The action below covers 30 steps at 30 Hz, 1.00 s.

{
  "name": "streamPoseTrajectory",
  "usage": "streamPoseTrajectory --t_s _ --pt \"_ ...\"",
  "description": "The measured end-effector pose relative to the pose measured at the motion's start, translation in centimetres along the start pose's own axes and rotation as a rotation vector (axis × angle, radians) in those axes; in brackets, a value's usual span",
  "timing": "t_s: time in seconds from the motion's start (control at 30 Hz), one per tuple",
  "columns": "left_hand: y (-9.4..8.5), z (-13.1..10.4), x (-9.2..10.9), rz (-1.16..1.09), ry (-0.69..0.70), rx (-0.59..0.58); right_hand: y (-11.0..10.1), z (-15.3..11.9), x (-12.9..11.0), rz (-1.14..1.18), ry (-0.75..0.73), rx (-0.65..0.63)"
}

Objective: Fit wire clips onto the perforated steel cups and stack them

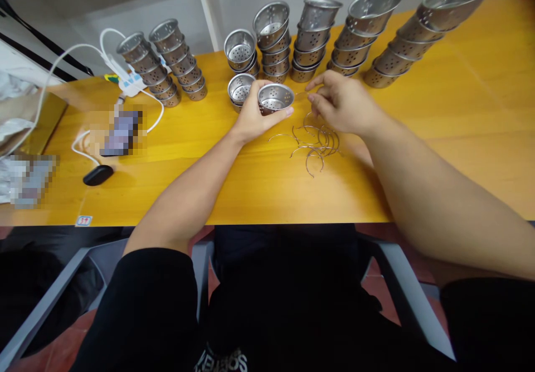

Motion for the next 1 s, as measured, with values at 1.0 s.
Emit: streamPoseTrajectory --t_s 1.0 --pt "2.1 -0.7 2.7 0.000 -0.023 -0.129 2.2 0.4 -2.2 0.159 0.090 0.139"
Point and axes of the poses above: each hand's wrist, its own z-axis towards the middle knuckle, its own y-axis out of the palm, x = y × z, the point moved 5 cm from there along z, towards the middle knuckle, and after that the axes turned 3 degrees about x, right-handed, at the moved point
